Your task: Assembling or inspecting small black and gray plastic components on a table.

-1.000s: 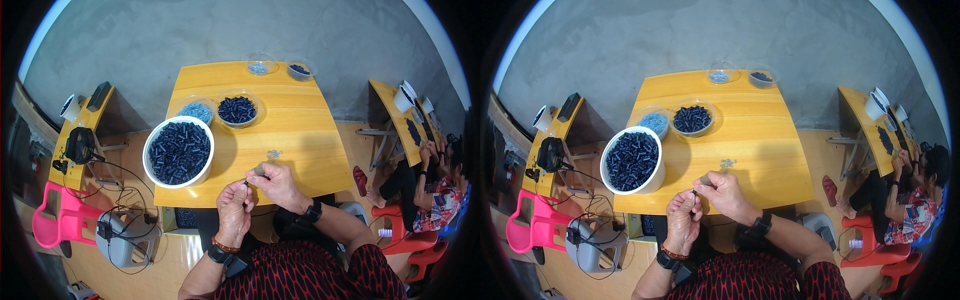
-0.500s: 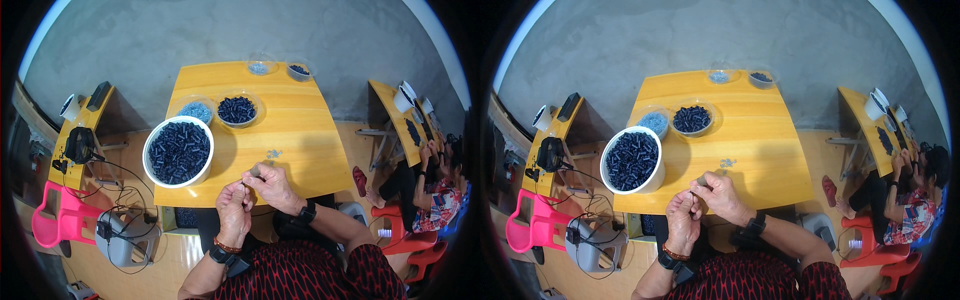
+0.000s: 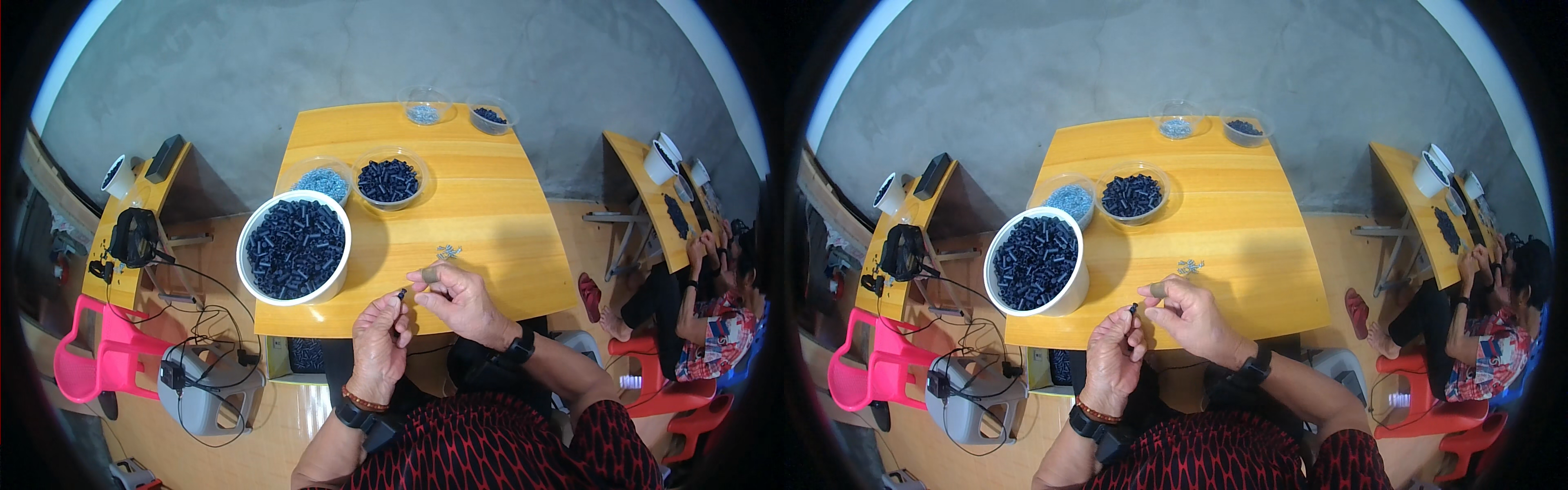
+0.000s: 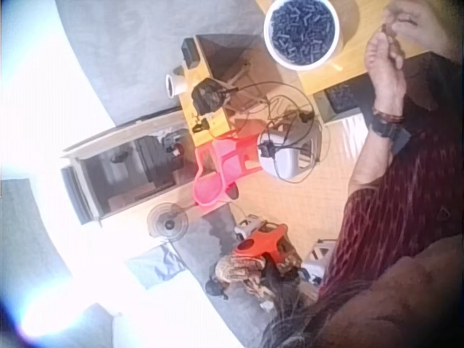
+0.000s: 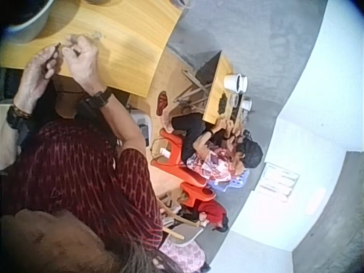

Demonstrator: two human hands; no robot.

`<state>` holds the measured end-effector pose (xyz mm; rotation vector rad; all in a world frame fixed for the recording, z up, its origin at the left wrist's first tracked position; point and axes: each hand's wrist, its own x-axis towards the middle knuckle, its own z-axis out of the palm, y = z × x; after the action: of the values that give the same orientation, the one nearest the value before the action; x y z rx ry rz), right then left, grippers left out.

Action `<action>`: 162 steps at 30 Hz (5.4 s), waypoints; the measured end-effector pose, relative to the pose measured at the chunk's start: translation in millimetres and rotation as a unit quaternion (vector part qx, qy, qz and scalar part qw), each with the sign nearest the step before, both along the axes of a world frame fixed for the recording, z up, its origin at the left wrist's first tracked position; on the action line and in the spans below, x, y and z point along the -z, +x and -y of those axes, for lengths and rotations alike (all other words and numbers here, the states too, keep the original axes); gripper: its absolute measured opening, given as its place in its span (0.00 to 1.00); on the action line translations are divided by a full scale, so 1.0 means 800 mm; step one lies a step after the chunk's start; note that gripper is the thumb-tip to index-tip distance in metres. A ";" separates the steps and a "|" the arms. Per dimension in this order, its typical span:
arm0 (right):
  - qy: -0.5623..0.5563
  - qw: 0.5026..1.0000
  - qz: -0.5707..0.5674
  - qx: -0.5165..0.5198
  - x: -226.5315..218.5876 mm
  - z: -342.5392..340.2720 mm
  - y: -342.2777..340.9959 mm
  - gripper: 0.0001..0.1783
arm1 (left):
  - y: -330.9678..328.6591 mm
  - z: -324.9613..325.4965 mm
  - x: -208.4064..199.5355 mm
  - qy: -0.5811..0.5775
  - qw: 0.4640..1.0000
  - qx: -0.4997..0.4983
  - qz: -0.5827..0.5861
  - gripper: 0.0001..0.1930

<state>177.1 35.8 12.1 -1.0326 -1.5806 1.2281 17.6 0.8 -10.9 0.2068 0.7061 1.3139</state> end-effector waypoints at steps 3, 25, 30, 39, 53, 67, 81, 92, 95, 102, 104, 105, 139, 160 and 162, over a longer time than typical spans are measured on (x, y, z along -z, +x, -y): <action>0.082 0.990 0.110 -0.012 -0.026 0.008 -0.006 0.15 | -0.001 -0.001 0.000 -0.017 1.000 -0.001 0.012 0.06; 0.264 0.912 0.298 -0.103 -0.023 -0.004 -0.002 0.12 | 0.000 0.001 -0.004 0.017 0.995 0.026 -0.097 0.04; 0.316 0.893 0.298 -0.119 -0.015 -0.008 0.001 0.10 | 0.005 0.004 0.002 0.027 0.993 0.000 -0.115 0.05; 0.190 0.945 0.239 -0.118 -0.029 0.009 0.005 0.16 | -0.013 0.010 -0.007 0.036 0.986 0.007 -0.161 0.06; -0.072 0.988 0.121 0.060 -0.017 -0.026 0.078 0.06 | -0.198 0.083 0.074 -0.173 0.951 -0.227 -0.117 0.12; 0.202 0.942 0.267 0.028 0.005 -0.039 0.073 0.04 | -0.177 0.078 0.076 -0.170 0.946 -0.174 -0.214 0.07; 0.171 0.939 0.299 0.001 -0.006 -0.046 0.079 0.04 | -0.072 0.049 -0.012 0.057 0.944 -0.152 -0.289 0.05; 0.219 0.908 0.357 -0.018 -0.007 -0.041 0.084 0.07 | 0.017 -0.012 -0.004 0.184 0.894 -0.122 -0.391 0.06; 0.208 0.908 0.364 -0.019 -0.007 -0.042 0.083 0.06 | 0.022 -0.012 0.005 0.170 0.880 -0.116 -0.428 0.06; 0.143 0.949 0.278 0.036 0.007 -0.048 0.089 0.07 | 0.020 -0.010 0.005 0.174 0.854 -0.071 -0.485 0.06; 0.123 0.956 0.261 0.048 0.010 -0.048 0.095 0.07 | 0.015 -0.013 0.007 0.166 0.856 -0.069 -0.485 0.07; 0.103 0.966 0.233 0.052 0.009 -0.050 0.098 0.07 | 0.011 -0.017 0.011 0.155 0.876 -0.068 -0.451 0.08; 0.194 0.901 0.383 0.058 -0.001 -0.049 0.103 0.09 | -0.014 -0.031 0.009 0.088 0.957 -0.011 -0.275 0.05; 0.224 0.899 0.376 0.029 0.008 -0.016 0.088 0.05 | -0.009 -0.017 -0.005 0.114 0.926 0.028 -0.360 0.07; 0.228 0.901 0.368 0.033 0.008 -0.015 0.090 0.06 | -0.012 -0.018 0.001 0.102 0.931 0.030 -0.348 0.06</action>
<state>249.0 47.9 5.8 -1.2882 -2.2357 0.3593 8.3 15.2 -11.5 0.8880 1.1434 1.2498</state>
